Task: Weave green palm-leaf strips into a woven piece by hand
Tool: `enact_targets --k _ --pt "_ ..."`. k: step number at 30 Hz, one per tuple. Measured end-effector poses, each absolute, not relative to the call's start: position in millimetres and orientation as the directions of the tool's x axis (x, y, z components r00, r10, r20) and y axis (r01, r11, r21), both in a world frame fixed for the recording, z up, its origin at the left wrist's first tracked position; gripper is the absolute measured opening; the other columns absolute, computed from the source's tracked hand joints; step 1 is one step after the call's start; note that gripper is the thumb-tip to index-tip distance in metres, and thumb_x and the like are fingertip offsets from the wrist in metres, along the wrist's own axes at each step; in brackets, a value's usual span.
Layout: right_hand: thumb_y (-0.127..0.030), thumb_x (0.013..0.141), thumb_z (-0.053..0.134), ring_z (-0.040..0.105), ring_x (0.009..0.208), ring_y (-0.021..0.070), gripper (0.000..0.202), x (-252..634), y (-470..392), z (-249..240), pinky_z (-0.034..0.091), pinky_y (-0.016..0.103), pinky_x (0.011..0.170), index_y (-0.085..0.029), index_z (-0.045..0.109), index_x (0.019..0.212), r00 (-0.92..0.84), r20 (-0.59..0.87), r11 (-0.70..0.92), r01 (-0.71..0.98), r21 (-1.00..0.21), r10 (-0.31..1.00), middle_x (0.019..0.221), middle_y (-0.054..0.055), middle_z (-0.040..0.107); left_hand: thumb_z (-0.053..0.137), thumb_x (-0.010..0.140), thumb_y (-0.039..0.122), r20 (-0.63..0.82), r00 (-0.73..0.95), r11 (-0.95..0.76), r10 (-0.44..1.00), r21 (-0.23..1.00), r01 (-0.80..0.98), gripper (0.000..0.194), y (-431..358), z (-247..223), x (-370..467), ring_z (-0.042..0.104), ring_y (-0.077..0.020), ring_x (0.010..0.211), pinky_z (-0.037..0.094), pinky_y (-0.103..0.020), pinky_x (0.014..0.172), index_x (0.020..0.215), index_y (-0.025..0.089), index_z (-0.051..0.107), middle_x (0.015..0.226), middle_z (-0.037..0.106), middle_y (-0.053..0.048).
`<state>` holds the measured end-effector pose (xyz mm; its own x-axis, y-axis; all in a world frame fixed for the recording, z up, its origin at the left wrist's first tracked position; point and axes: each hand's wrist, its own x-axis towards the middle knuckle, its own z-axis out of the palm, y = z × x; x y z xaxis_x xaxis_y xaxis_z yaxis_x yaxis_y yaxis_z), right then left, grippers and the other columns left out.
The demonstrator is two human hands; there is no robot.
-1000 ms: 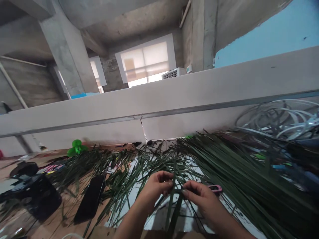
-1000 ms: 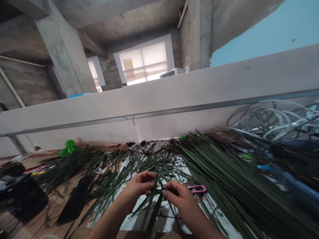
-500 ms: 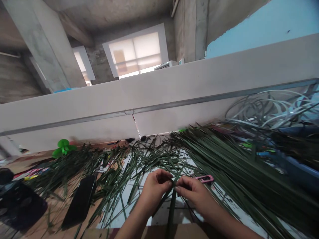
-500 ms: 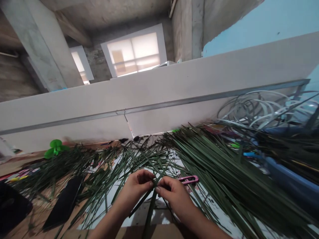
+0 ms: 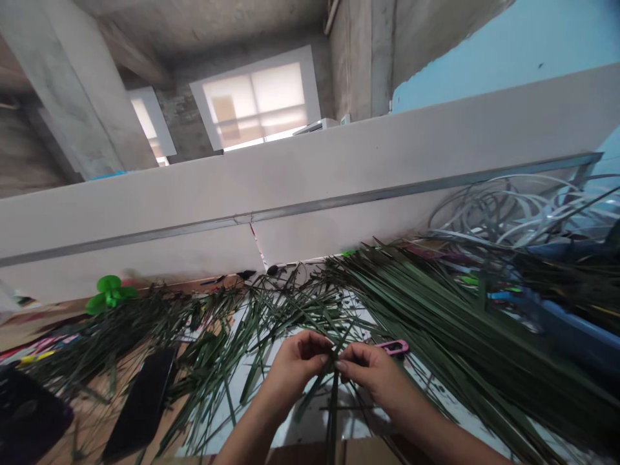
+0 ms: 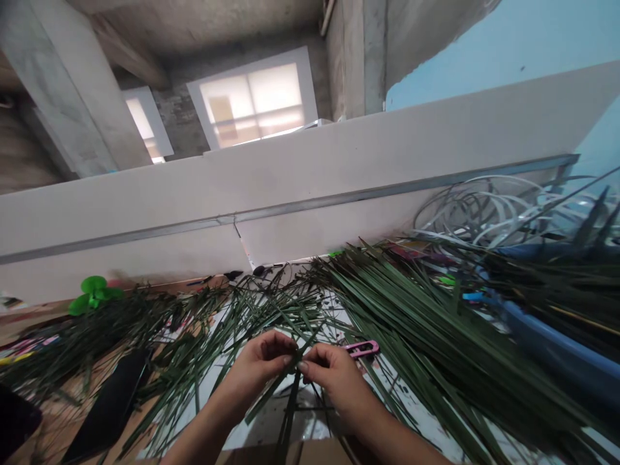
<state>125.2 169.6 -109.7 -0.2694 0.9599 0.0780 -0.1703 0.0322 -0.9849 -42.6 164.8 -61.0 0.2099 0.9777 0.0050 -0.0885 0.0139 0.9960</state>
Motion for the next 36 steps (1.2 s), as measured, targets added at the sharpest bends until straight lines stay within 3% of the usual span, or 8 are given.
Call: enact_targets --k 7,13,20,24,26,30,36 --pt "-0.046 0.066 0.080 0.052 0.060 0.0169 0.033 124.9 168.5 -111.0 0.037 0.029 0.061 -0.016 0.066 0.065 -0.256 0.073 0.028 -0.176 -0.984 0.964 0.059 -0.002 0.059 0.088 0.054 0.023 -0.055 0.216 0.082 0.975 0.990 -0.117 0.026 168.7 -69.7 -45.2 0.056 -0.0124 0.061 0.041 -0.024 0.062 0.074 0.013 0.074 0.068 0.068 -0.002" --pt "-0.044 0.067 0.081 0.054 0.061 0.0164 0.032 123.0 169.7 -116.2 0.039 0.028 0.062 -0.016 0.066 0.065 -0.232 0.089 0.046 -0.187 -0.981 0.969 0.060 -0.002 0.061 0.092 0.045 0.033 -0.078 0.201 0.099 0.977 0.990 -0.099 0.032 173.2 -72.4 -43.2 0.054 -0.0124 0.056 0.040 -0.025 0.061 0.060 0.013 0.073 0.059 0.066 -0.002" --pt "-0.042 0.069 0.077 0.053 0.061 0.0166 0.029 124.5 170.8 -114.4 0.039 0.029 0.062 -0.017 0.063 0.065 -0.203 0.093 0.060 -0.162 -0.985 0.975 0.060 -0.002 0.059 0.091 0.051 0.039 -0.097 0.204 0.116 0.974 0.990 -0.083 0.035 167.9 -70.9 -42.4 0.051 -0.0111 0.056 0.036 -0.023 0.057 0.068 0.012 0.075 0.061 0.065 -0.002" --pt "-0.040 0.069 0.073 0.052 0.061 0.0169 0.025 125.8 170.2 -109.9 0.038 0.028 0.061 -0.017 0.062 0.065 -0.204 0.096 0.072 -0.120 -0.990 0.974 0.060 -0.002 0.058 0.082 0.067 0.045 -0.095 0.265 0.119 0.960 0.990 -0.076 0.035 163.8 -67.3 -44.7 0.051 -0.0120 0.061 0.037 -0.024 0.060 0.074 0.011 0.076 0.066 0.066 -0.003" --pt "-0.040 0.069 0.071 0.052 0.061 0.0173 0.025 126.4 170.7 -109.3 0.039 0.028 0.062 -0.018 0.061 0.064 -0.205 0.099 0.081 -0.095 -0.992 0.974 0.059 -0.002 0.057 0.081 0.069 0.041 -0.107 0.295 0.130 0.949 0.990 -0.060 0.031 162.8 -65.7 -45.7 0.053 -0.0123 0.063 0.038 -0.024 0.061 0.079 0.012 0.078 0.069 0.068 -0.004" --pt "-0.043 0.071 0.067 0.053 0.063 0.0179 0.025 127.7 174.5 -114.6 0.039 0.028 0.062 -0.019 0.060 0.067 -0.195 0.100 0.097 -0.021 -0.995 0.976 0.062 -0.002 0.057 0.085 0.057 0.023 -0.142 0.219 0.157 0.965 0.986 -0.053 0.029 164.9 -64.3 -46.6 0.053 -0.0112 0.060 0.039 -0.024 0.060 0.082 0.011 0.079 0.072 0.071 -0.005" --pt "-0.033 0.071 0.062 0.053 0.061 0.0195 0.016 131.4 174.7 -125.5 0.035 0.028 0.059 -0.020 0.060 0.062 -0.156 0.090 0.124 0.219 -0.968 0.984 0.059 0.000 0.058 0.082 0.057 0.025 -0.132 0.001 0.131 0.991 0.978 -0.162 0.026 169.2 -63.2 -48.9 0.057 -0.0106 0.057 0.041 -0.023 0.059 0.080 0.015 0.073 0.067 0.066 0.002"
